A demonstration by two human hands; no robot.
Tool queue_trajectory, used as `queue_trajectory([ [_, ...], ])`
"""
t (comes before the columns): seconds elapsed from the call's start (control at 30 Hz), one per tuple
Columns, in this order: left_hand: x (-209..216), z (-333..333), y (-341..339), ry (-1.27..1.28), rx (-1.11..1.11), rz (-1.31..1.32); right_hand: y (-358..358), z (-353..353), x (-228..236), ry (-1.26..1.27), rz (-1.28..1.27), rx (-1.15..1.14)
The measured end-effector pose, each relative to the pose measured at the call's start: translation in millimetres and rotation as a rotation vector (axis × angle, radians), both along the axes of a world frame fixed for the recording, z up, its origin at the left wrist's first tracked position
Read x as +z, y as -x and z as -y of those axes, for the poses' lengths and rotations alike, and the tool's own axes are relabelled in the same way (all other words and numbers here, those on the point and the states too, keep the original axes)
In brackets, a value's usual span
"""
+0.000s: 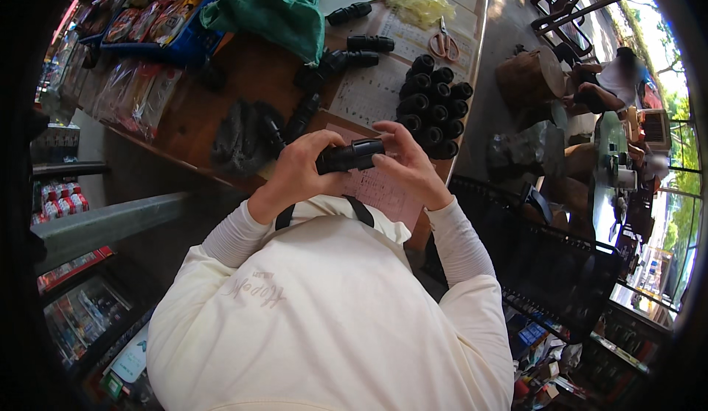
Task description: The person repeatedly picks up black plastic pipe fittings from a table, connects them together by hand, and places the assembled pieces back on the table. The person handles the fittings one at a time, rotating and joining them without using tools.
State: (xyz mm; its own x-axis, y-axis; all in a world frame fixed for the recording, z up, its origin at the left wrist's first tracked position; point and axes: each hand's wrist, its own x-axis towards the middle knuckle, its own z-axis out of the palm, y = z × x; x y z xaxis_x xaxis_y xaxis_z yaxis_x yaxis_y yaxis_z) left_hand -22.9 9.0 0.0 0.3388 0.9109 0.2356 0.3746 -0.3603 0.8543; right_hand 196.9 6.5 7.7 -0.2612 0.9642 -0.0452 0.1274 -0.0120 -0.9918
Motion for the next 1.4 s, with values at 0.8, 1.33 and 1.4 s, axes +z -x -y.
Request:
queue_trajectory([
  [0.8, -16, -1, 10, 0.439, -0.231, 0.444, -16, 4, -18, 0.532, -0.466, 0.116],
  [1.33, -22, 4, 18, 0.205, -0.481, 0.442, 3, 20, -37, 0.688, -1.009, 0.099],
  [1.4, -17, 5, 12, 0.086, -0.512, 0.339, 15, 21, -32, 0.686, -0.969, 0.134],
])
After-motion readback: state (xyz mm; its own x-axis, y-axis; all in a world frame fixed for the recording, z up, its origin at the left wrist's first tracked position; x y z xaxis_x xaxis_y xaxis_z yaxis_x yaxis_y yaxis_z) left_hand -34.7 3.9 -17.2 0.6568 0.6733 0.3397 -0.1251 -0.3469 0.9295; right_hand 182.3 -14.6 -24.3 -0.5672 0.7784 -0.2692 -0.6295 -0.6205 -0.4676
